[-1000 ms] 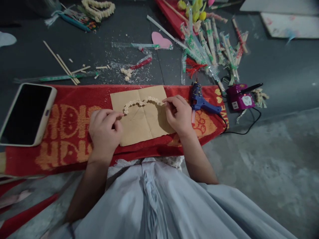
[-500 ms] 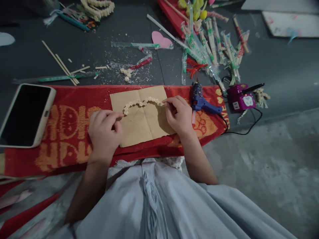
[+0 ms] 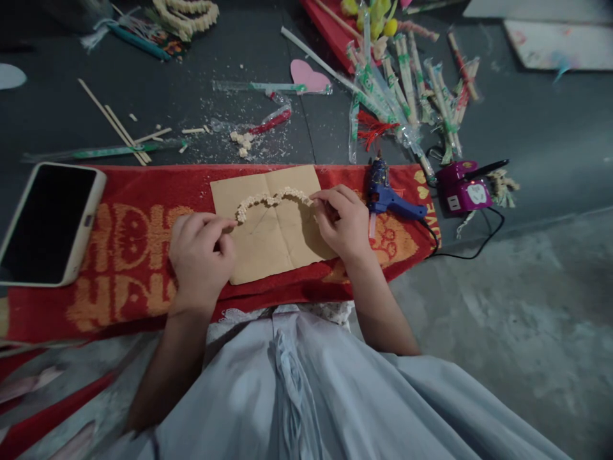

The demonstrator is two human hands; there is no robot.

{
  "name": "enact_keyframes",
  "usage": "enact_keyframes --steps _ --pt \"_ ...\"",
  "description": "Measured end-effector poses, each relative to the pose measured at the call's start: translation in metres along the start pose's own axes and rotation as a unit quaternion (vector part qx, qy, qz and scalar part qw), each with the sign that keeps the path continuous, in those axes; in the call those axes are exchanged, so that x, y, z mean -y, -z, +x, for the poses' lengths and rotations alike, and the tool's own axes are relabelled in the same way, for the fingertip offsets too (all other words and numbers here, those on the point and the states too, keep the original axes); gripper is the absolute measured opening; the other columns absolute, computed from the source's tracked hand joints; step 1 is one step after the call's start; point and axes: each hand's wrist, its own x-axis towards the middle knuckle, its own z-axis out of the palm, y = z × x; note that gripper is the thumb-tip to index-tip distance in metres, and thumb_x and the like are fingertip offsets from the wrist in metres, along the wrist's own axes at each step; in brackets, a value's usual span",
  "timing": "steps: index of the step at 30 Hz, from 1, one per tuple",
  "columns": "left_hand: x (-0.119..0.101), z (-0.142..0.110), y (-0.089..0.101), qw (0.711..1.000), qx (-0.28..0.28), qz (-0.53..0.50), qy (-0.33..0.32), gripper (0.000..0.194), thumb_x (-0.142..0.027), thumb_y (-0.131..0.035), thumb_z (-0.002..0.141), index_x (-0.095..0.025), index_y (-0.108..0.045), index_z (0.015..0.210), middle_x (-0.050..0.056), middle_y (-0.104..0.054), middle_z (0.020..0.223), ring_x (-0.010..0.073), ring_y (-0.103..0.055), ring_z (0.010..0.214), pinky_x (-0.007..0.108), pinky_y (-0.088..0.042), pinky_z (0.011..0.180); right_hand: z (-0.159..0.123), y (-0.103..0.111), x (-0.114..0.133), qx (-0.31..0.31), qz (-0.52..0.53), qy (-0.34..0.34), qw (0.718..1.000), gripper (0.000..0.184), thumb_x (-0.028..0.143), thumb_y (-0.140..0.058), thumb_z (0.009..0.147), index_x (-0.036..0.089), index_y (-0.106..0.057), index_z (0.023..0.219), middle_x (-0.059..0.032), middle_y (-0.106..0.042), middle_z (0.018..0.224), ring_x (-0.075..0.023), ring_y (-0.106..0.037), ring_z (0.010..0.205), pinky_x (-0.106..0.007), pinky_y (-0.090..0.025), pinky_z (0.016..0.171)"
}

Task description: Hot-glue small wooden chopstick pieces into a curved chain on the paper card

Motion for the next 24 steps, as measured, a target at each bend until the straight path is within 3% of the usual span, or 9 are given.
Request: enact_keyframes --steps 8,15,24 --pt "0.0001 0.0001 -0.0001 1.000 0.008 -0.016 0.009 0.028 -0.007 -0.059 0.082 -0.027 -0.078 0.087 0.007 -0.074 0.091 0.0286 -0.066 0.092 0.046 -0.050 0.090 -0.0010 -0.0023 -0.0019 -0.009 0.007 0.023 1.000 0.019 0.021 -0.058 0.098 0.021 -0.076 0.095 -0.0037 -0.068 0.083 -0.0161 -0.064 0.074 -0.030 -0.051 0.068" --pt "0.0011 0.0006 0.0010 0.999 -0.010 0.003 -0.032 0.027 -0.007 -0.058 0.082 -0.027 -0.076 0.085 0.005 -0.074 0.089 0.0257 -0.067 0.089 0.043 -0.052 0.086 -0.0008 -0.0015 -0.0013 0.002 0.004 0.011 1.000 0.020 0.021 -0.058 0.097 0.021 -0.077 0.095 -0.0040 -0.069 0.084 -0.0162 -0.063 0.073 -0.030 -0.051 0.068" --pt "0.0015 -0.0011 -0.0017 0.999 -0.023 -0.025 -0.024 0.030 -0.003 -0.058 0.080 -0.026 -0.077 0.086 0.005 -0.073 0.090 0.0263 -0.065 0.089 0.044 -0.050 0.087 0.0007 -0.0005 0.0007 -0.020 0.001 0.026 0.999 0.016 0.016 -0.057 0.097 0.021 -0.071 0.092 -0.0039 -0.071 0.083 -0.0165 -0.067 0.075 -0.029 -0.053 0.068"
